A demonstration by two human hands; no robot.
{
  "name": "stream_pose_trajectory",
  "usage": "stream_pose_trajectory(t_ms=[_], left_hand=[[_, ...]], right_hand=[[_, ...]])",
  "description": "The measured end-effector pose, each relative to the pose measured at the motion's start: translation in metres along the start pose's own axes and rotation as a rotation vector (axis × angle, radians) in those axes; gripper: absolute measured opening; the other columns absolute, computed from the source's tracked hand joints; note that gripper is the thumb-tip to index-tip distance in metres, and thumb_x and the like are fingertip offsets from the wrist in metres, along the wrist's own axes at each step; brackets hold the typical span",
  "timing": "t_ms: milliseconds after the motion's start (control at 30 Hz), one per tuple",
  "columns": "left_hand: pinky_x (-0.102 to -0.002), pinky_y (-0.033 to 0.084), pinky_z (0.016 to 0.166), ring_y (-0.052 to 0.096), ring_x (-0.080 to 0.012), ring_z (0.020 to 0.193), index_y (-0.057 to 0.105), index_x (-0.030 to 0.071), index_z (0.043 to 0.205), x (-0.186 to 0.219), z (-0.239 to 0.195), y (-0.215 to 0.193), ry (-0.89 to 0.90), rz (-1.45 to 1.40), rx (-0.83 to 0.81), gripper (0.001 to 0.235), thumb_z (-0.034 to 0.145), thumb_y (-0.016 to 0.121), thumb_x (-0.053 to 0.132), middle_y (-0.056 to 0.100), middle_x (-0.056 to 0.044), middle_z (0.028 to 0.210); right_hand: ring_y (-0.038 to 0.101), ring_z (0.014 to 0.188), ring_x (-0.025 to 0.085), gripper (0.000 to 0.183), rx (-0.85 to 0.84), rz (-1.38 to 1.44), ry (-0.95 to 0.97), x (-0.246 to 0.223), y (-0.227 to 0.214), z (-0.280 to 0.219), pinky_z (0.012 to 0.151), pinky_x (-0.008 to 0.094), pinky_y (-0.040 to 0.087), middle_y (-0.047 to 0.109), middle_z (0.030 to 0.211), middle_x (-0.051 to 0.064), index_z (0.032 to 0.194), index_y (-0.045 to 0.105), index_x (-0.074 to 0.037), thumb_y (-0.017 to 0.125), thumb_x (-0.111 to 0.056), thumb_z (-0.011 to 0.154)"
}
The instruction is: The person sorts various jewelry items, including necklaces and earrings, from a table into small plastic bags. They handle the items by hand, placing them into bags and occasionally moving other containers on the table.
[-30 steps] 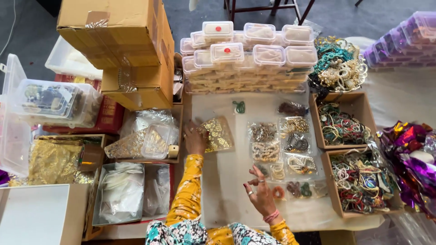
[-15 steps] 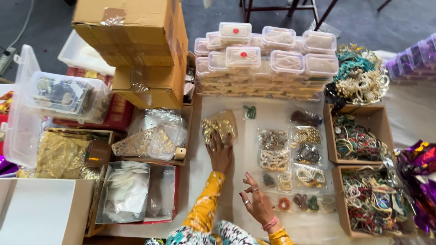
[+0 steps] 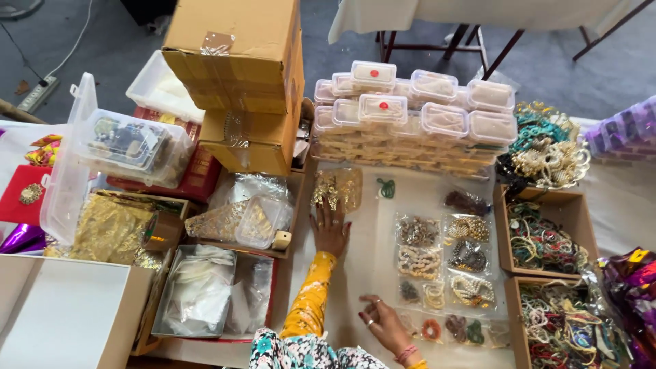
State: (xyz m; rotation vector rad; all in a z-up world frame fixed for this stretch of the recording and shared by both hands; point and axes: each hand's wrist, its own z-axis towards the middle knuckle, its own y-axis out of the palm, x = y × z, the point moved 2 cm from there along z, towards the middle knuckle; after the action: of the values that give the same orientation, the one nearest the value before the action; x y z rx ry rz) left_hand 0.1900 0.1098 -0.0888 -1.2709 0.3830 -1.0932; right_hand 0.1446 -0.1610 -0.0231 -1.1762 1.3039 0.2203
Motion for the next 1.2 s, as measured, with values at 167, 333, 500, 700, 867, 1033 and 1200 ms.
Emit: stream_pose_trajectory(t_ms=[167, 333, 500, 700, 867, 1033, 1200], left_hand=[[-0.070, 0.011, 0.118, 0.010, -0.0452, 0.154, 0.014, 0.020, 0.165, -0.001, -0.015, -0.011, -0.032, -0.019, -0.217, 0.089, 0.097, 0.051, 0.064, 0.007, -0.022, 0.170], [-0.070, 0.010, 0.118, 0.004, -0.0499, 0.154, 0.006, 0.008, 0.163, 0.011, -0.058, -0.053, -0.122, -0.039, -0.426, 0.104, 0.095, 0.058, 0.067, 0.001, -0.031, 0.167], [-0.057, 0.020, 0.124, 0.015, -0.0482, 0.156, 0.011, 0.004, 0.164, 0.008, -0.087, -0.159, -0.016, -0.585, -0.066, 0.104, 0.092, 0.071, 0.049, 0.006, -0.032, 0.170], [-0.052, 0.031, 0.121, 0.039, -0.0437, 0.145, 0.045, 0.005, 0.149, -0.106, -0.054, -0.246, -0.196, -0.334, 0.341, 0.066, 0.095, 0.072, 0.033, 0.041, -0.026, 0.157], [-0.053, 0.034, 0.121, 0.040, -0.0395, 0.145, 0.056, 0.011, 0.142, -0.239, -0.024, -0.207, -0.373, -0.097, 0.240, 0.055, 0.091, 0.069, 0.026, 0.038, -0.018, 0.163], [-0.061, 0.036, 0.100, 0.049, -0.0396, 0.127, 0.059, 0.008, 0.139, -0.290, -0.006, -0.154, -0.440, 0.261, -0.066, 0.059, 0.082, 0.071, 0.018, 0.057, -0.014, 0.137], [-0.055, 0.037, 0.111, 0.056, -0.0333, 0.124, 0.073, 0.013, 0.112, -0.267, 0.013, -0.165, -0.434, 0.470, -0.042, 0.018, 0.099, 0.066, 0.022, 0.068, -0.009, 0.118]], right_hand=[[0.060, 0.050, 0.016, 0.026, -0.406, 0.610, 0.504, 0.061, 0.041, 0.000, 0.045, 0.029, 0.046, 0.068, 0.074, 0.010, 0.117, 0.064, -0.002, 0.067, -0.022, 0.100], [0.062, 0.044, 0.020, 0.034, -0.317, 0.663, 0.553, 0.073, 0.044, 0.012, 0.041, 0.029, 0.048, 0.068, 0.066, 0.015, 0.109, 0.071, 0.002, 0.059, -0.028, 0.101], [0.061, 0.044, 0.022, 0.031, -0.278, 0.639, 0.650, 0.051, 0.036, 0.009, 0.041, 0.034, 0.050, 0.068, 0.068, 0.015, 0.111, 0.070, -0.001, 0.056, -0.025, 0.098], [0.063, 0.048, 0.020, 0.028, -0.268, 0.635, 0.599, 0.064, 0.038, 0.009, 0.045, 0.031, 0.050, 0.069, 0.070, 0.012, 0.112, 0.070, -0.001, 0.057, -0.022, 0.099], [0.064, 0.049, 0.020, 0.027, -0.265, 0.692, 0.606, 0.059, 0.034, 0.011, 0.045, 0.031, 0.051, 0.069, 0.071, 0.013, 0.110, 0.070, -0.001, 0.056, -0.022, 0.099], [0.065, 0.050, 0.020, 0.030, -0.272, 0.684, 0.615, 0.052, 0.034, 0.008, 0.046, 0.031, 0.051, 0.070, 0.072, 0.012, 0.112, 0.069, -0.001, 0.057, -0.026, 0.100], [0.066, 0.053, 0.021, 0.029, -0.226, 0.773, 0.573, 0.050, 0.030, -0.002, 0.049, 0.033, 0.053, 0.071, 0.075, 0.013, 0.114, 0.068, -0.002, 0.057, -0.024, 0.099]])
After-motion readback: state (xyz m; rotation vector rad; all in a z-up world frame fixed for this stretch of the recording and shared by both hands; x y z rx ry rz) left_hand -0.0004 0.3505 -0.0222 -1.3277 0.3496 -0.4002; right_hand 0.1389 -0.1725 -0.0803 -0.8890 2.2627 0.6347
